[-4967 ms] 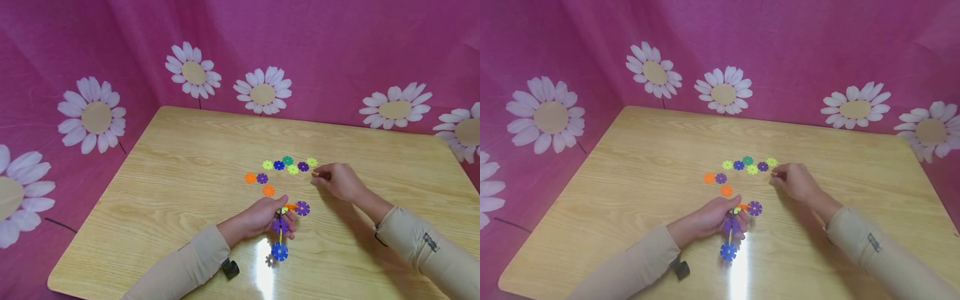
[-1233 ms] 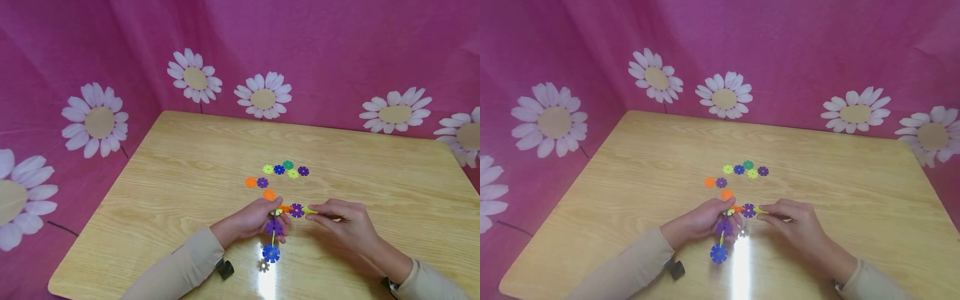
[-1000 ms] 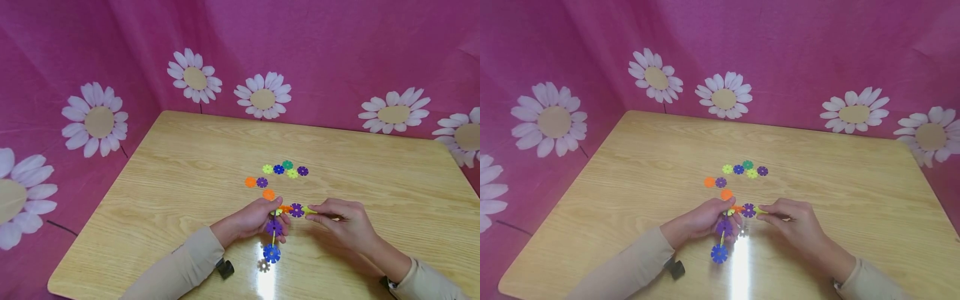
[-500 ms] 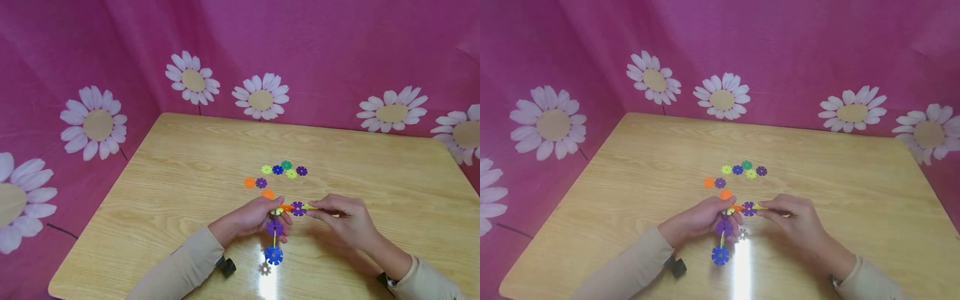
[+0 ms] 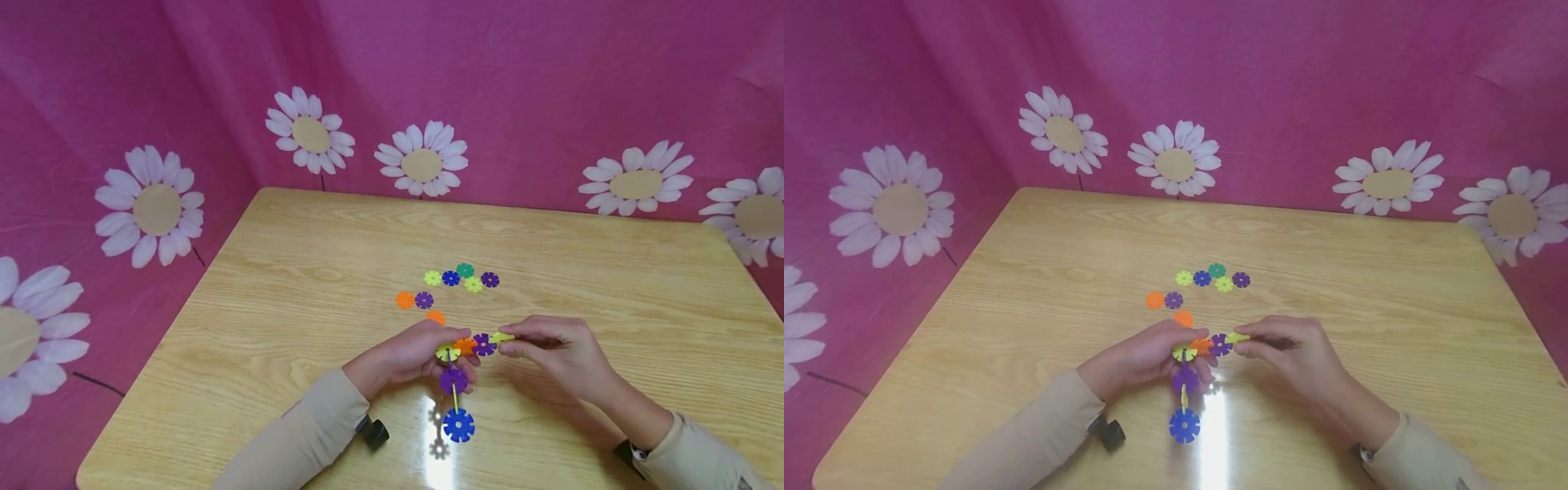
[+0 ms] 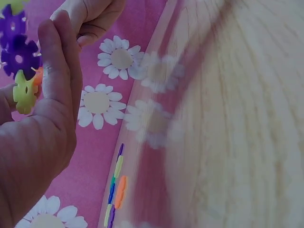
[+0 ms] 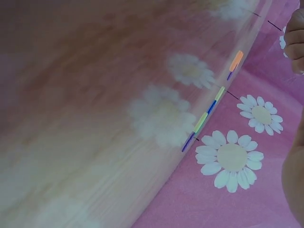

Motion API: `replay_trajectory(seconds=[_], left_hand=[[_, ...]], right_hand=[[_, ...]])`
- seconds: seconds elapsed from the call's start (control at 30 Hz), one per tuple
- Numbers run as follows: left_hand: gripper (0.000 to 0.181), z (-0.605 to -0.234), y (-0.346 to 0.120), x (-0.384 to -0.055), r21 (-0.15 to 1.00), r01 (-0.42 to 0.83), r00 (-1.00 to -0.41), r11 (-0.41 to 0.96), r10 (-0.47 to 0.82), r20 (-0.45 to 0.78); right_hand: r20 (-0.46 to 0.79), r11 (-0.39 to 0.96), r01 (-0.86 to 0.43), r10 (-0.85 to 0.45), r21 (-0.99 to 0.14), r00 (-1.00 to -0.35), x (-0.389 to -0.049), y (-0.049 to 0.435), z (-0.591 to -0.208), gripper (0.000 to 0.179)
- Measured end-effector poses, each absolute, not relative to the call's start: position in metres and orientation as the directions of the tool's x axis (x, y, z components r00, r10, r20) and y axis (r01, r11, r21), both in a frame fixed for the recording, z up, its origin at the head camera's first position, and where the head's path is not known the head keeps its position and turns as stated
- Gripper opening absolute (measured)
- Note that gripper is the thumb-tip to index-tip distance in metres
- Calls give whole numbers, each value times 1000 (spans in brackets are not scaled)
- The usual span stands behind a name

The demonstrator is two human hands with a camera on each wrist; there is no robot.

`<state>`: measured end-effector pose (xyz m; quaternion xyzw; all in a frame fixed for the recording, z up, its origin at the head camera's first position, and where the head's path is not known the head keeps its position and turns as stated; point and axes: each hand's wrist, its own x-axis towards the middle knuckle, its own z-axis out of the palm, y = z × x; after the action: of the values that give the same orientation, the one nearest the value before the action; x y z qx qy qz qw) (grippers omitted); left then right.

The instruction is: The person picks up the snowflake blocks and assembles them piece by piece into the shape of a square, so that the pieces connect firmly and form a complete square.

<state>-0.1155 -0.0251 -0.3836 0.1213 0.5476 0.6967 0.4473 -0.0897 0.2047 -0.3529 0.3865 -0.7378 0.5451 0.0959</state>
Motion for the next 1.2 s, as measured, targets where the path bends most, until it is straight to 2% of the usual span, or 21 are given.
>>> replay_trajectory(seconds=[0.13, 0.33, 0.6, 0.8, 0.93, 1.0, 1.1, 1.2], left_hand=[[54, -382, -21, -116, 897, -439, -539, 39, 788, -298], [55, -384, -13, -106, 881, -472, -502, 34, 811, -300], [59, -384, -7, -100, 920, -392, -574, 27, 774, -267], [59, -384, -5, -103, 928, -370, -601, 54, 748, -283], [59, -385, -5, -105, 914, -400, -610, 64, 725, -318], [59, -386, -5, -107, 907, -415, -606, 67, 723, -330], [59, -387, -6, -107, 899, -433, -601, 69, 720, -345], [58, -388, -8, -106, 890, -450, -602, 68, 714, -359]], right_hand=[[460, 116, -585, -503, -803, -732, -94, 206, -358, 30], [332, 103, -470, -576, -877, -747, -108, 204, -375, 24], [240, 191, -420, -586, -888, -774, -115, 203, -372, 20], [212, 240, -454, -639, -858, -739, -128, 210, -365, 25], [186, 417, -529, -627, -739, -756, -153, 220, -367, 21], [178, 544, -566, -604, -620, -776, -168, 224, -368, 19], [135, 674, -566, -580, -474, -803, -187, 226, -371, 21], [80, 751, -540, -555, -381, -828, -199, 225, -375, 23]])
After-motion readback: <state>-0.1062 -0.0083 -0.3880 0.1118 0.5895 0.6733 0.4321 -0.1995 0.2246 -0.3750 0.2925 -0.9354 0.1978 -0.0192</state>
